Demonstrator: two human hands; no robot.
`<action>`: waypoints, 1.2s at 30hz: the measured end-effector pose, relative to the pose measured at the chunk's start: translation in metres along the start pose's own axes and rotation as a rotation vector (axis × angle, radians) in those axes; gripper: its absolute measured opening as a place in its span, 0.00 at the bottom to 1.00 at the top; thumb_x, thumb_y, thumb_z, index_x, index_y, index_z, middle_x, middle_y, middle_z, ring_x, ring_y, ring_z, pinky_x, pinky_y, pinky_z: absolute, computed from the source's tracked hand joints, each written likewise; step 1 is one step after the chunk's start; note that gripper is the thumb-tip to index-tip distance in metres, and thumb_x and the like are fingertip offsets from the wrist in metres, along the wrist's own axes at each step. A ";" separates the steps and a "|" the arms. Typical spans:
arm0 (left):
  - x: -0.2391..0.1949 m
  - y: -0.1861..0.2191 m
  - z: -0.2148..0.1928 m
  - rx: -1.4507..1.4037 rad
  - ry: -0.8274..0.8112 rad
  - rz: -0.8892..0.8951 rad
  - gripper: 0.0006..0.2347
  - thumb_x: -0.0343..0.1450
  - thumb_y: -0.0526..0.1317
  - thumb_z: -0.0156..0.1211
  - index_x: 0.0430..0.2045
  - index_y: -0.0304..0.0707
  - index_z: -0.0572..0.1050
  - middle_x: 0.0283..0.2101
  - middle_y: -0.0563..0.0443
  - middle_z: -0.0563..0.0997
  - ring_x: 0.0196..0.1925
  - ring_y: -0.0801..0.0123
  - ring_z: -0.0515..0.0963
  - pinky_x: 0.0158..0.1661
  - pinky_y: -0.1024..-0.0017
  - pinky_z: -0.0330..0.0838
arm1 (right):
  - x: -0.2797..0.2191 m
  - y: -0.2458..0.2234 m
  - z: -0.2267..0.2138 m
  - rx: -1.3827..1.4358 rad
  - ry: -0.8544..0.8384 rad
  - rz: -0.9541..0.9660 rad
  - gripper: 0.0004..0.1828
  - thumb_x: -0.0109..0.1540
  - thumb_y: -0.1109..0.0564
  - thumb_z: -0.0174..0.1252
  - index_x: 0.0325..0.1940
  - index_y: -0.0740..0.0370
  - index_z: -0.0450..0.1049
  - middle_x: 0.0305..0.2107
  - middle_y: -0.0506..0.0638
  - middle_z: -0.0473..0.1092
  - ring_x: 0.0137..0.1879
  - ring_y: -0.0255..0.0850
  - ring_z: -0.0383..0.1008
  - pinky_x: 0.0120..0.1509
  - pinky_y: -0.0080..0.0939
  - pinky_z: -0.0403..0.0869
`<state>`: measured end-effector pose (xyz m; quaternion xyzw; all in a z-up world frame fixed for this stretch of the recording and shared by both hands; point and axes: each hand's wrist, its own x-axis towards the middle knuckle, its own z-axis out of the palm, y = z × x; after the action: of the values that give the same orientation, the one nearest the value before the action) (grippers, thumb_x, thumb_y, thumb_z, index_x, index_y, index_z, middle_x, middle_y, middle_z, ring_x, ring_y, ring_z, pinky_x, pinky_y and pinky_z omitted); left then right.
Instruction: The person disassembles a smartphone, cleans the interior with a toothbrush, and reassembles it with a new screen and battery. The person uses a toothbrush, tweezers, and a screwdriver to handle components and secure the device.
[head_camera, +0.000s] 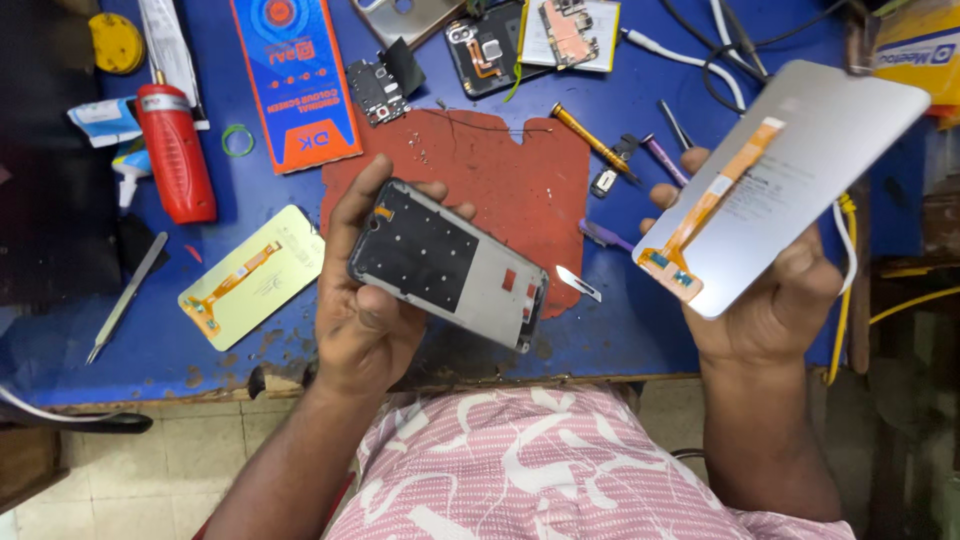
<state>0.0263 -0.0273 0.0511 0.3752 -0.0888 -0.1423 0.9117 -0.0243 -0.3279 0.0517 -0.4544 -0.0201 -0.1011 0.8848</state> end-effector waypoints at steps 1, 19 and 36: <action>0.000 0.000 -0.001 0.003 -0.004 0.002 0.47 0.68 0.56 0.75 0.75 0.37 0.49 0.68 0.37 0.67 0.73 0.45 0.71 0.72 0.48 0.68 | -0.001 0.001 0.002 -0.016 -0.004 -0.026 0.45 0.63 0.46 0.70 0.76 0.70 0.58 0.60 0.66 0.67 0.62 0.59 0.75 0.62 0.60 0.77; -0.004 0.005 -0.021 0.090 -0.056 0.088 0.44 0.71 0.56 0.73 0.74 0.37 0.49 0.68 0.38 0.67 0.69 0.53 0.70 0.72 0.54 0.70 | -0.023 0.008 0.043 -0.954 -0.294 -0.284 0.35 0.57 0.55 0.74 0.62 0.64 0.64 0.58 0.66 0.69 0.66 0.51 0.74 0.74 0.54 0.74; -0.015 -0.014 -0.018 0.168 -0.174 -0.008 0.43 0.70 0.55 0.73 0.74 0.37 0.52 0.74 0.47 0.59 0.75 0.65 0.63 0.76 0.63 0.59 | -0.014 0.032 0.092 -1.312 -0.466 -0.181 0.36 0.53 0.54 0.76 0.63 0.61 0.71 0.62 0.63 0.70 0.65 0.52 0.75 0.67 0.46 0.76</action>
<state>0.0145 -0.0200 0.0272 0.4368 -0.1779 -0.1699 0.8653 -0.0267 -0.2329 0.0782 -0.9008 -0.1820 -0.0656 0.3888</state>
